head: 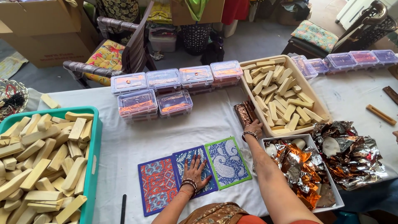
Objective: The person wraps a small item in foil and places it on a patterned mat. They then wipe a plastic container with a cloth and place the wrapped item inside. Finally, they close the container and set it aside.
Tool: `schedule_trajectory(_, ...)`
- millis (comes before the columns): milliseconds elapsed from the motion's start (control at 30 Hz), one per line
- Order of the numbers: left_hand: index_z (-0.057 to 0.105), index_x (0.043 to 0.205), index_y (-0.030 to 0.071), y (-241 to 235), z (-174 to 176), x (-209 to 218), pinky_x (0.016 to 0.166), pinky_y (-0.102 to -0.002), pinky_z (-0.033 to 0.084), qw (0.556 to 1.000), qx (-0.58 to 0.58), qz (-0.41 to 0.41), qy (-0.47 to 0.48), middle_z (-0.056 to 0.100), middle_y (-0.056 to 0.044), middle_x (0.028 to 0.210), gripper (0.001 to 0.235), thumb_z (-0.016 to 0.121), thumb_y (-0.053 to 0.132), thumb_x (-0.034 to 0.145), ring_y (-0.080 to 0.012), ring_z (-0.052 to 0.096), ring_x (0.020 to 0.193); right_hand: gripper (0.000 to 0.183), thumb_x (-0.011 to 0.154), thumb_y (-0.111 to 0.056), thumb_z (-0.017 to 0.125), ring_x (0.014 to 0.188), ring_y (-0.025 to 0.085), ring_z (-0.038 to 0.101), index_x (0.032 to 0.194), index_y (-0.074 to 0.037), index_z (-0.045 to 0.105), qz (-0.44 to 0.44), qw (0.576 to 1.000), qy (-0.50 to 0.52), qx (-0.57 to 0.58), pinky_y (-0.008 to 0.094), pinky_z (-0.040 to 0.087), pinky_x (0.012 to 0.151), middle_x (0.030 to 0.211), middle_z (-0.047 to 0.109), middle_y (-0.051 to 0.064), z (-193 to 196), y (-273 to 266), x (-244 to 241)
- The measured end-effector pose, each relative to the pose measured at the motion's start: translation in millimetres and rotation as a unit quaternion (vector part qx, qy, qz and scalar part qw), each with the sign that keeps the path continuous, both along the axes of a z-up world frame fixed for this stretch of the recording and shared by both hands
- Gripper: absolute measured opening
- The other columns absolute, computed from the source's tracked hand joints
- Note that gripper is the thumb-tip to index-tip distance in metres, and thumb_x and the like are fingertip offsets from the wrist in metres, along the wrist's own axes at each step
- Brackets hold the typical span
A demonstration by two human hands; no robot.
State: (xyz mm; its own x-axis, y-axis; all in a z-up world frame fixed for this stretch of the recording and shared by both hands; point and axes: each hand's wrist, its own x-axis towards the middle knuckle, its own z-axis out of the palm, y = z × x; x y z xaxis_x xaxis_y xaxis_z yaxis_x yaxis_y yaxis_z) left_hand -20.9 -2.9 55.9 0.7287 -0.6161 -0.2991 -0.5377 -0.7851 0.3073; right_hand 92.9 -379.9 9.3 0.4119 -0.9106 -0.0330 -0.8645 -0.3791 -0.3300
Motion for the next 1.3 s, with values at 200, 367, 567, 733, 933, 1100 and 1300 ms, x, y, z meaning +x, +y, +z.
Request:
schedule_trajectory(200, 0.027, 0.159, 0.025, 0.7, -2.5, -0.5, 0.123, -0.058, -0.008, 1.0, -0.004, 0.002, -0.008, 0.011, -0.012, 0.171, 0.084, 0.048, 0.07, 0.091, -0.0289, 0.001, 0.158, 0.052, 0.098, -0.045, 0.067, 0.121, 0.032, 0.062, 0.137, -0.014, 0.052, 0.15, 0.988, 0.019, -0.024, 0.048, 0.056, 0.094, 0.134, 0.056, 0.015, 53.1, 62.4, -27.7)
schedule_trajectory(367, 0.031, 0.157, 0.024, 0.2, -8.3, -0.5, 0.123, -0.059, -0.007, 0.999, -0.016, 0.001, -0.04, 0.016, -0.013, 0.169, 0.083, 0.05, 0.069, 0.09, -0.0296, 0.005, 0.157, 0.053, 0.094, -0.051, 0.066, 0.148, 0.033, 0.029, 0.137, -0.023, 0.053, 0.303, 0.944, 0.094, -0.094, 0.057, 0.031, 0.115, 0.154, 0.038, 0.013, 55.1, 112.0, -90.5)
schedule_trajectory(567, 0.039, 0.153, 0.023, 1.1, -23.4, -3.4, 0.123, -0.058, -0.003, 0.995, -0.059, 0.012, -0.075, 0.023, -0.013, 0.166, 0.079, 0.055, 0.066, 0.089, -0.0295, 0.011, 0.156, 0.072, 0.087, -0.056, 0.066, 0.155, 0.038, 0.008, 0.15, -0.029, 0.043, 0.316, 0.938, 0.125, -0.072, 0.067, 0.009, 0.12, 0.167, 0.019, 0.014, 36.2, 125.4, -171.7)
schedule_trajectory(733, 0.041, 0.152, 0.023, 0.3, -23.4, -2.6, 0.123, -0.058, -0.001, 0.994, -0.063, 0.015, -0.092, 0.026, -0.013, 0.165, 0.076, 0.056, 0.064, 0.09, -0.0292, 0.014, 0.155, 0.08, 0.09, -0.061, 0.059, 0.153, 0.04, 0.012, 0.157, -0.026, 0.035, 0.291, 0.948, 0.103, -0.075, 0.066, 0.011, 0.119, 0.166, 0.019, 0.016, -10.3, 114.2, -203.5)
schedule_trajectory(933, 0.042, 0.152, 0.025, 0.7, -32.4, -3.1, 0.124, -0.057, 0.001, 0.992, -0.066, 0.026, -0.106, 0.028, -0.012, 0.165, 0.073, 0.054, 0.063, 0.091, -0.0279, 0.016, 0.156, 0.069, 0.095, -0.061, 0.05, 0.153, 0.035, 0.02, 0.154, -0.026, 0.038, 0.306, 0.943, 0.115, -0.067, 0.059, 0.018, 0.121, 0.164, 0.029, 0.013, -41.3, 92.7, -202.0)
schedule_trajectory(1100, 0.037, 0.155, 0.027, 0.2, -33.0, -1.9, 0.124, -0.057, 0.0, 0.995, -0.043, 0.02, -0.089, 0.021, -0.009, 0.168, 0.072, 0.049, 0.064, 0.094, -0.0267, 0.011, 0.156, 0.057, 0.097, -0.038, 0.055, 0.15, 0.031, 0.037, 0.152, -0.023, 0.045, 0.337, 0.926, 0.12, -0.12, 0.052, 0.033, 0.121, 0.161, 0.041, 0.009, -64.4, 70.3, -201.9)
schedule_trajectory(1300, 0.026, 0.16, 0.029, -4.1, -28.5, -1.9, 0.125, -0.054, -0.001, 0.998, 0.021, 0.015, -0.064, 0.009, -0.005, 0.172, 0.075, 0.04, 0.066, 0.097, -0.0245, 0.004, 0.159, 0.074, 0.086, -0.023, 0.066, 0.148, 0.037, 0.032, 0.153, -0.011, 0.037, 0.4, 0.89, 0.216, -0.045, 0.046, 0.035, 0.118, 0.162, 0.031, 0.015, -10.1, 71.1, -189.8)
